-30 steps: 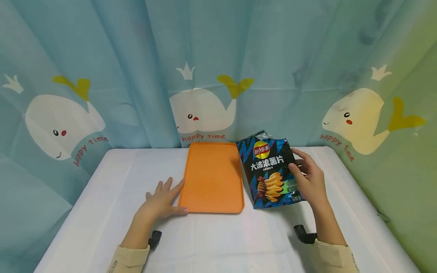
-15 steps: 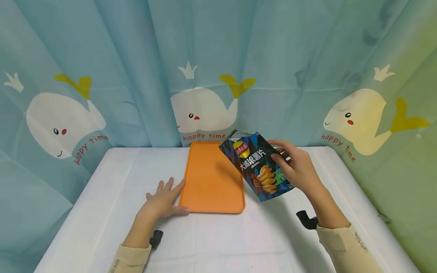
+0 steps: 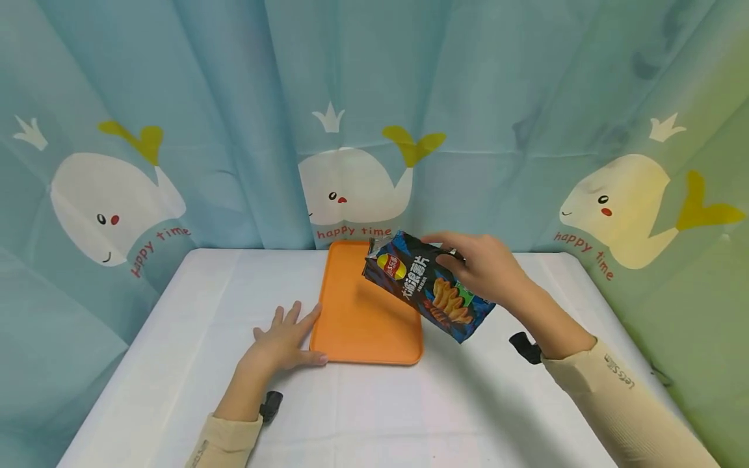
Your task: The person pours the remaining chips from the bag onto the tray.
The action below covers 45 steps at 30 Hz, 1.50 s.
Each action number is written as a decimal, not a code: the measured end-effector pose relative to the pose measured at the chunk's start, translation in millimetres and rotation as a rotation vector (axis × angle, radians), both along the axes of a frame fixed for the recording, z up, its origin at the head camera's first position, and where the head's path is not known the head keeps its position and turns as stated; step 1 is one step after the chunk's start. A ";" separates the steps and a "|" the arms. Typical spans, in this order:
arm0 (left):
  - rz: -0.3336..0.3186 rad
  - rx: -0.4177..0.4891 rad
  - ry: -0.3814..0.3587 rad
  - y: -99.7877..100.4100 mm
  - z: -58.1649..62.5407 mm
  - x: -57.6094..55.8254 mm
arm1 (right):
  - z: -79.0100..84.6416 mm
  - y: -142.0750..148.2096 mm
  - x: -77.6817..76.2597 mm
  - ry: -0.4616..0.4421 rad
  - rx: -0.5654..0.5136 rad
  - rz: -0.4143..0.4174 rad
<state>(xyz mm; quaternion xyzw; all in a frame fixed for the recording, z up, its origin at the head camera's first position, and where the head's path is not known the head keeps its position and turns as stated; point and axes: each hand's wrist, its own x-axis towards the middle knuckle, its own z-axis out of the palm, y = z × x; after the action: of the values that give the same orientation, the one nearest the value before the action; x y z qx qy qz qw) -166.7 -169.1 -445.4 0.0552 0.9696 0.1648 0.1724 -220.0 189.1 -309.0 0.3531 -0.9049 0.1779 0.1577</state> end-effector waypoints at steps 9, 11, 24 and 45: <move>-0.009 -0.004 -0.007 0.6 1.7 -0.3 | 20.2 -20.7 -11.0 -0.115 0.135 0.034; -0.006 -0.004 -0.011 0.5 1.6 -0.2 | 24.9 -25.4 -11.9 -0.126 0.171 0.034; -0.002 -0.007 -0.003 -1.4 1.4 -1.3 | 52.5 -53.4 -15.8 -0.149 0.366 0.066; 0.002 -0.010 -0.005 -1.4 0.2 -1.4 | 70.0 -64.6 -16.0 -0.159 0.457 0.065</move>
<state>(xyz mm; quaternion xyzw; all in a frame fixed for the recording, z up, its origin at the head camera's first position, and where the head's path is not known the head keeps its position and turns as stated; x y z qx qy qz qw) -168.1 -170.6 -445.3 0.0531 0.9700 0.1604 0.1748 -235.9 124.5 -238.9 0.3935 -0.9193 0.0007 -0.0041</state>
